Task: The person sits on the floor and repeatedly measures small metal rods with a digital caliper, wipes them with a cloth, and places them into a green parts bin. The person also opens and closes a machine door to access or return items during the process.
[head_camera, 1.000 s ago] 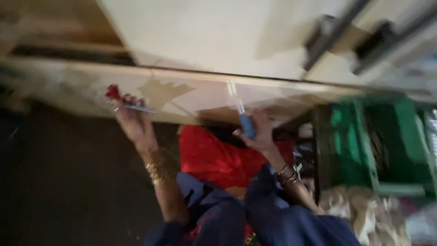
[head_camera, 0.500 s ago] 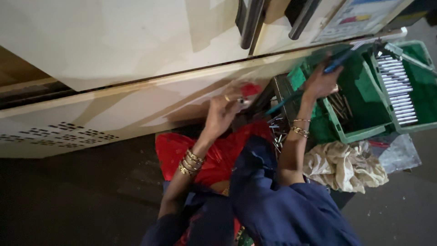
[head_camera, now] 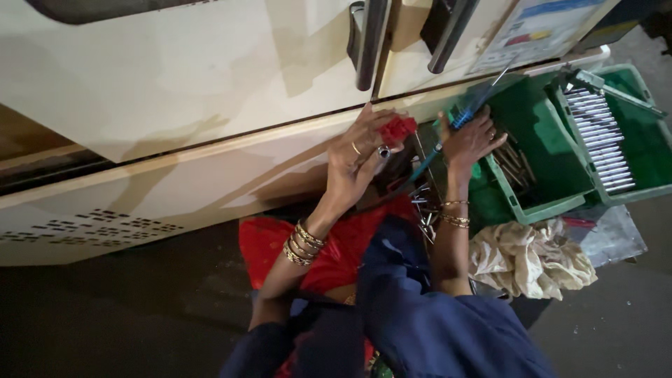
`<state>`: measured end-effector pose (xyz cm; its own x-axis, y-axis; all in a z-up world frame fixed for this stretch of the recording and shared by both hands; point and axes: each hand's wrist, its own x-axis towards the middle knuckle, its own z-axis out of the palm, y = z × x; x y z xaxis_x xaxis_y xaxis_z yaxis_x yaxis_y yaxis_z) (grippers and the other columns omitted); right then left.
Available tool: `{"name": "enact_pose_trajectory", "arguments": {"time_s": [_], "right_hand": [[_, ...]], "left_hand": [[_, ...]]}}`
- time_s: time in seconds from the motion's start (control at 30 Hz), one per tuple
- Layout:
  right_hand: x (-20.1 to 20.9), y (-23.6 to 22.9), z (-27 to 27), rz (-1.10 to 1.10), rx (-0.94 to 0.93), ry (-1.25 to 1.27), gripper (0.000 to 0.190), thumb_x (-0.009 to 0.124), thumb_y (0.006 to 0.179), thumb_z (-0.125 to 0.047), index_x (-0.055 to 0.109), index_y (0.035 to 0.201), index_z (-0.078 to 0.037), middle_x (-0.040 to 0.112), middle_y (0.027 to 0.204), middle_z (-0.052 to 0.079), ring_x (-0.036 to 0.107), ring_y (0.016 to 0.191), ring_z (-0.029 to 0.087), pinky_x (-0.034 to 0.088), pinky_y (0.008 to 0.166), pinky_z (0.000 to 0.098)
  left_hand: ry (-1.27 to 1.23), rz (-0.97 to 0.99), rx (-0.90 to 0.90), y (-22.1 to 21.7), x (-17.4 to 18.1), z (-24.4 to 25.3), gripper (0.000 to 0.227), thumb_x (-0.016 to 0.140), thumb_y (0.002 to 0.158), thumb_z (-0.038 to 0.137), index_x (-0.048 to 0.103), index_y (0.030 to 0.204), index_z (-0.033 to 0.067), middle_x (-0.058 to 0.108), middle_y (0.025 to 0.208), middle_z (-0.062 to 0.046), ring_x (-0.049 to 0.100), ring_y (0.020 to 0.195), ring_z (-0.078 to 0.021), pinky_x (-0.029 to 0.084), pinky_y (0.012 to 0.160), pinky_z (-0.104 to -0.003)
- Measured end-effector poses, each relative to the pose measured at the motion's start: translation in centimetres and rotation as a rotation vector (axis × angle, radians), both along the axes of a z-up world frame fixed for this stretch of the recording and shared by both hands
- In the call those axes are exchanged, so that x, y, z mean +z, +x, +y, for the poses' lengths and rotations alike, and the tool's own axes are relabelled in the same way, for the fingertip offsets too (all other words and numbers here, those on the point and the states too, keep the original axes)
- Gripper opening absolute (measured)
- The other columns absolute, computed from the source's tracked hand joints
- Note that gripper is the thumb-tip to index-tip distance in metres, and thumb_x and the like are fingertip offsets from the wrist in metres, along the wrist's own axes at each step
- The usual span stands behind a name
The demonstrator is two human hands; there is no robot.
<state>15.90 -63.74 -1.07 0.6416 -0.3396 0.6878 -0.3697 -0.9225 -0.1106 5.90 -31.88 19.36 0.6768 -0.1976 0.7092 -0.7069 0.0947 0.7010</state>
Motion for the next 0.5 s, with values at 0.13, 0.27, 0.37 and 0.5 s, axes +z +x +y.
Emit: {"name": "enact_pose_trajectory", "arguments": {"time_s": [0.13,0.27,0.37,0.5], "right_hand": [[2.1,-1.2,1.0,0.091,0.05,0.159,0.117,0.065,0.09,-0.084,0.038,0.15,0.013,0.058,0.126,0.027,0.055,0.121,0.042,0.025,0.113,0.0662],[4.9,-3.3,2.4,-0.013,0.146,0.237,0.11,0.08,0.083,-0.068,0.037,0.151,0.006,0.053,0.138,0.027,0.049,0.129,0.044,0.024,0.109,0.065],[6.1,-6.7,4.1,-0.146,0.249,0.157,0.084,0.083,0.094,-0.043,0.04,0.153,-0.002,0.053,0.145,0.024,0.046,0.136,0.044,0.026,0.113,0.0602],[7.2,-11.3,4.5,0.105,0.631,0.342,0.035,0.076,0.089,-0.018,0.067,0.121,-0.008,0.065,0.12,0.018,0.061,0.116,0.037,0.05,0.101,0.0481]], "left_hand": [[0.042,-0.048,0.043,0.3,-0.5,-0.5,0.019,0.062,0.092,-0.007,0.075,0.105,0.0017,0.07,0.129,-0.021,0.059,0.139,-0.0342,0.025,0.134,-0.056],[0.07,0.093,0.114,0.8,-3.7,-1.0,0.017,0.064,0.095,-0.005,0.072,0.108,0.0031,0.074,0.112,-0.012,0.071,0.108,-0.0221,0.052,0.097,-0.04],[-0.196,0.682,-0.092,0.5,-7.5,-2.1,0.046,0.057,0.101,0.007,0.048,0.145,0.0129,0.071,0.112,-0.002,0.067,0.091,-0.0087,0.053,0.073,-0.024],[-0.538,1.011,-0.382,1.5,-13.9,-3.7,0.023,0.059,0.107,0.027,0.061,0.119,0.007,0.063,0.092,0.001,0.063,0.077,-0.0082,0.054,0.068,-0.025]]}}
